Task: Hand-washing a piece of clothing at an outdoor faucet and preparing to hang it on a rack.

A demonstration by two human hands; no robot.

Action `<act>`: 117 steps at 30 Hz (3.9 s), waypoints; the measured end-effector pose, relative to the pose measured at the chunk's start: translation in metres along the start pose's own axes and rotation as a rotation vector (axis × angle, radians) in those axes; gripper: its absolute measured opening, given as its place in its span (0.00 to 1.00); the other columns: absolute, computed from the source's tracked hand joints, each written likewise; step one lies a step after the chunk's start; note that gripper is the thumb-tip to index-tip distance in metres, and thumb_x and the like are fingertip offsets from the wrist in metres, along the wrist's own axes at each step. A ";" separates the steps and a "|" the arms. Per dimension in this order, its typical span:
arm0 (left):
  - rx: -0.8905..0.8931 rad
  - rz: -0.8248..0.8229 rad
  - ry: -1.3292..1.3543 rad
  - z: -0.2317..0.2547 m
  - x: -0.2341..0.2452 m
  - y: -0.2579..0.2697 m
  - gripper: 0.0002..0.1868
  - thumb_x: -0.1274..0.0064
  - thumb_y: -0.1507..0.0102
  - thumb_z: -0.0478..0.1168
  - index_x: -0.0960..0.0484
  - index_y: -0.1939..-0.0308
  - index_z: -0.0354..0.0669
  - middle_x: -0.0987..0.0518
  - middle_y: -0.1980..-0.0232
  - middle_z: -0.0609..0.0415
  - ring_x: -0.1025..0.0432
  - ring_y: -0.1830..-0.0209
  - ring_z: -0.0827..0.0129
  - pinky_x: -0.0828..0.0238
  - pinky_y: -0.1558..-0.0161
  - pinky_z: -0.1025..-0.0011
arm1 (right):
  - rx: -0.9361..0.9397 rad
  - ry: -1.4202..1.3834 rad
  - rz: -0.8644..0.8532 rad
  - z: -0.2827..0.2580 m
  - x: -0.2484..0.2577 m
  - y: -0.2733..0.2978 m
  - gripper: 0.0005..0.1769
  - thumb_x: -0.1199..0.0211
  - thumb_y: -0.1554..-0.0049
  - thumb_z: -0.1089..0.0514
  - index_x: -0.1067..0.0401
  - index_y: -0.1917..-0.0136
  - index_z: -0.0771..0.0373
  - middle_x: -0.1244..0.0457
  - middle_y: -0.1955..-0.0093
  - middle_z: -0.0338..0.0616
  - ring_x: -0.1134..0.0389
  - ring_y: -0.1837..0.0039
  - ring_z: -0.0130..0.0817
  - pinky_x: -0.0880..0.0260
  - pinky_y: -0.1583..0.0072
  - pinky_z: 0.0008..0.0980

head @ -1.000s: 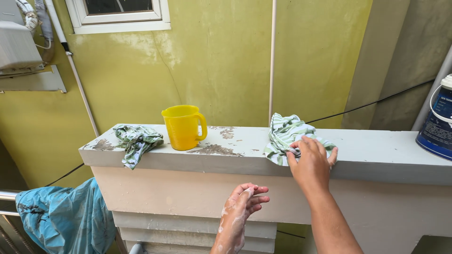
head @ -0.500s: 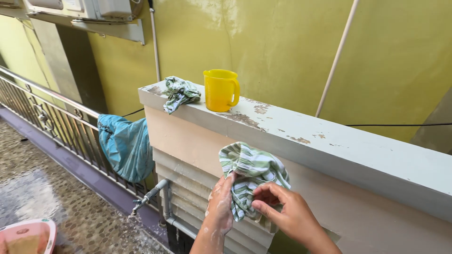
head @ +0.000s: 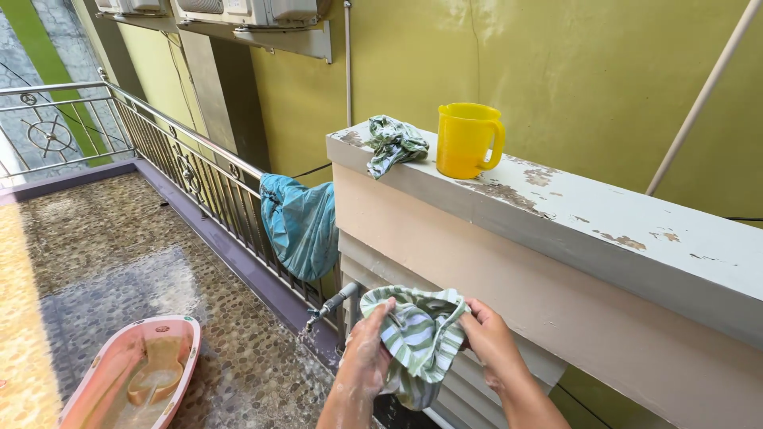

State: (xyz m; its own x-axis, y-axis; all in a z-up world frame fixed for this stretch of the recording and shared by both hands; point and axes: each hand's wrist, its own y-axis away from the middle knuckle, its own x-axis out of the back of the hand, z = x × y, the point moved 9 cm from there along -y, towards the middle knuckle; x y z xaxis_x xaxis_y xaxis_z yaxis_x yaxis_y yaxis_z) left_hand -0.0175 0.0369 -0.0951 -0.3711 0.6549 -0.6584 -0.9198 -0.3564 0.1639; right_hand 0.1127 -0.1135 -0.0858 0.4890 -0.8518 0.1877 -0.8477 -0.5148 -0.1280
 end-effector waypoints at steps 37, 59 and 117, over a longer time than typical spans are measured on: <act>0.173 0.866 -0.241 -0.154 0.531 -0.170 0.23 0.57 0.30 0.51 0.22 0.42 0.38 0.25 0.58 0.45 0.34 0.62 0.59 0.38 0.60 0.57 | -0.743 -0.033 -0.214 0.376 -0.373 -0.155 0.25 0.37 0.44 0.39 0.28 0.39 0.53 0.34 0.49 0.33 0.35 0.52 0.28 0.31 0.50 0.35; 0.196 0.923 -0.068 -0.155 0.524 -0.220 0.24 0.55 0.32 0.54 0.24 0.38 0.48 0.18 0.44 0.48 0.25 0.47 0.60 0.29 0.47 0.59 | -0.965 -0.333 0.417 0.449 -0.436 -0.164 0.11 0.40 0.48 0.58 0.34 0.63 0.70 0.38 0.64 0.50 0.37 0.66 0.40 0.34 0.66 0.37; 0.479 1.140 -0.152 -0.203 0.554 -0.207 0.46 0.61 0.33 0.74 0.17 0.45 0.30 0.17 0.48 0.37 0.25 0.51 0.51 0.30 0.49 0.53 | -0.895 0.225 -0.210 0.531 -0.410 -0.143 0.22 0.35 0.43 0.44 0.23 0.45 0.63 0.29 0.51 0.46 0.30 0.50 0.37 0.29 0.49 0.45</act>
State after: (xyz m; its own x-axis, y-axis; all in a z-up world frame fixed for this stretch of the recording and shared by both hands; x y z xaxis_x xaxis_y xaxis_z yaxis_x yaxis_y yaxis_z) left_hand -0.0072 0.3386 -0.6430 -0.9692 0.2142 0.1214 -0.0062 -0.5140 0.8578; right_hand 0.1426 0.2581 -0.6611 0.6774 -0.6634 0.3178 -0.6357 -0.3106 0.7067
